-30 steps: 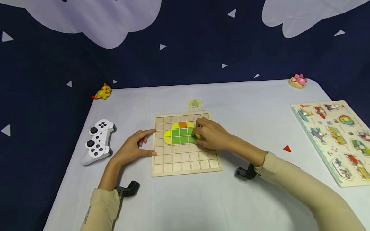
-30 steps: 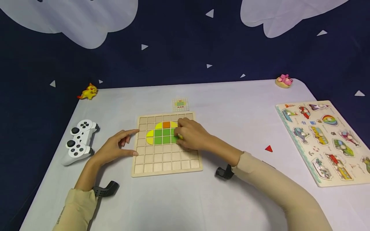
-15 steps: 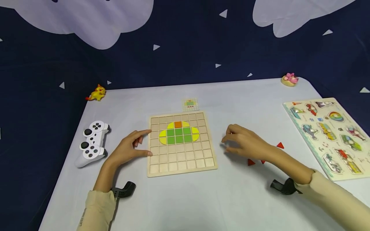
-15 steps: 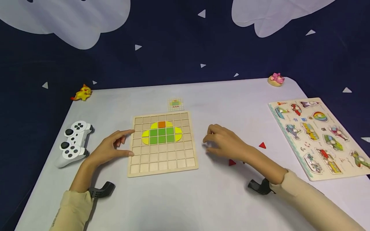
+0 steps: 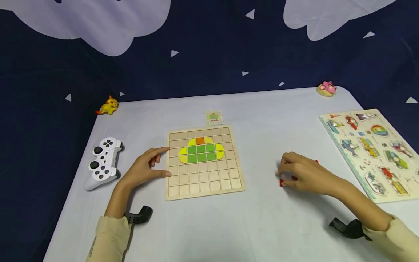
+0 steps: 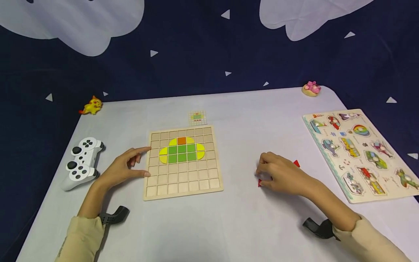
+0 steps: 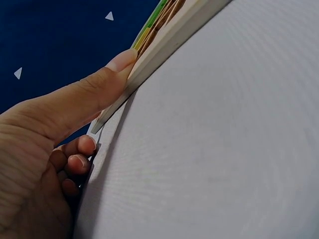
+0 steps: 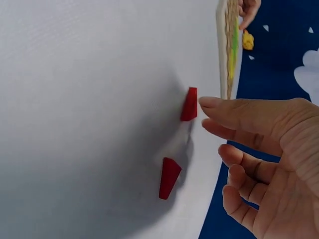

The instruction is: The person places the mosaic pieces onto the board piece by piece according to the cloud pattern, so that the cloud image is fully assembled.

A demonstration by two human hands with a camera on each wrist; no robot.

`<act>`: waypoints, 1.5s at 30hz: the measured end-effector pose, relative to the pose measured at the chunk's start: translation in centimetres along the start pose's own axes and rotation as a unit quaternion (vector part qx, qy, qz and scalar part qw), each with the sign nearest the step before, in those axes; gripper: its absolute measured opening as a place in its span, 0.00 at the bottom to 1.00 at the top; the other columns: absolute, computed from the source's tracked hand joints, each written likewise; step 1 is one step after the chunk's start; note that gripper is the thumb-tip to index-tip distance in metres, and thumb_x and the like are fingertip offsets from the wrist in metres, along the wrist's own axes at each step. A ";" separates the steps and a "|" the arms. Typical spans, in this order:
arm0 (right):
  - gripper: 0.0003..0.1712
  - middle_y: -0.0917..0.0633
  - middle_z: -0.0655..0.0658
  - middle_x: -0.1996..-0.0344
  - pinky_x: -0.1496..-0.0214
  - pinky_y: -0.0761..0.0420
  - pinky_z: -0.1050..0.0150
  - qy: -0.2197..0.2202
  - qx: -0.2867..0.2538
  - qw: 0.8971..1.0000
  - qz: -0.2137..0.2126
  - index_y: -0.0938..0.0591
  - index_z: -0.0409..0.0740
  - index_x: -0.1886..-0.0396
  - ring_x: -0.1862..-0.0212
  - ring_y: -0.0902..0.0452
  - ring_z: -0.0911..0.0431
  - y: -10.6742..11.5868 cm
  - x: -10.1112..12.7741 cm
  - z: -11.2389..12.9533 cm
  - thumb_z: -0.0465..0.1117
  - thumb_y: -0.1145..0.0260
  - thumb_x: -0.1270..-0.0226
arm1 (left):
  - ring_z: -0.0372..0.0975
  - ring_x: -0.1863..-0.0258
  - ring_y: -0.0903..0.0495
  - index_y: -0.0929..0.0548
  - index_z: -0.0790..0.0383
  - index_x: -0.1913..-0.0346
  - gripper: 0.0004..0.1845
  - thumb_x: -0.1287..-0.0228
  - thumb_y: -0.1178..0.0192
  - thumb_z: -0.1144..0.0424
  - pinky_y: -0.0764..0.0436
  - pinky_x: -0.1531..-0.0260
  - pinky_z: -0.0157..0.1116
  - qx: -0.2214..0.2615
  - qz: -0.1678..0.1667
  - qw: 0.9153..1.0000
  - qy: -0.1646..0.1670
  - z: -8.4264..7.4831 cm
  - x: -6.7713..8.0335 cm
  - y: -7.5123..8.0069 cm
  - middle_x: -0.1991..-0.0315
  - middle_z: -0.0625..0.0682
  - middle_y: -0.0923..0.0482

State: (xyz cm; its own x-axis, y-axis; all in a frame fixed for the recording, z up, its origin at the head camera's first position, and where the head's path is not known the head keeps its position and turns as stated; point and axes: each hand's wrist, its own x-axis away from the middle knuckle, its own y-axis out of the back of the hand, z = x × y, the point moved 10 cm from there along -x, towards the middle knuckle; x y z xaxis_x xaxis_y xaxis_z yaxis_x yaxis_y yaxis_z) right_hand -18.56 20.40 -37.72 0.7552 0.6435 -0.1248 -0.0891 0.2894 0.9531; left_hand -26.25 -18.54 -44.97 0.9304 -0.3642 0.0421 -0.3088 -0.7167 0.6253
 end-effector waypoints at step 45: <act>0.11 0.28 0.56 0.68 0.64 0.33 0.72 0.082 0.006 0.994 -0.070 0.13 0.49 0.72 0.64 0.37 0.66 -0.7 -3.0 1.7 0.42 0.19 0.55 | 0.40 0.65 0.37 0.27 0.57 0.31 0.44 0.53 0.21 0.59 0.36 0.64 0.34 0.004 0.000 1.000 -0.002 -0.2 0.1 0.1 0.63 0.52 0.34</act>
State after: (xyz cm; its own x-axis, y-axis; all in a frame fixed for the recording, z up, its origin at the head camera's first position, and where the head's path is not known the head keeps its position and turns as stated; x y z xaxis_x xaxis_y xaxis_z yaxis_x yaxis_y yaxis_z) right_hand -19.69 17.03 -37.58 0.6431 0.7048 -0.2995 0.0185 0.3767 0.9261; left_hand -26.19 -18.50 -44.78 0.9294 -0.3669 0.0386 -0.3103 -0.7209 0.6197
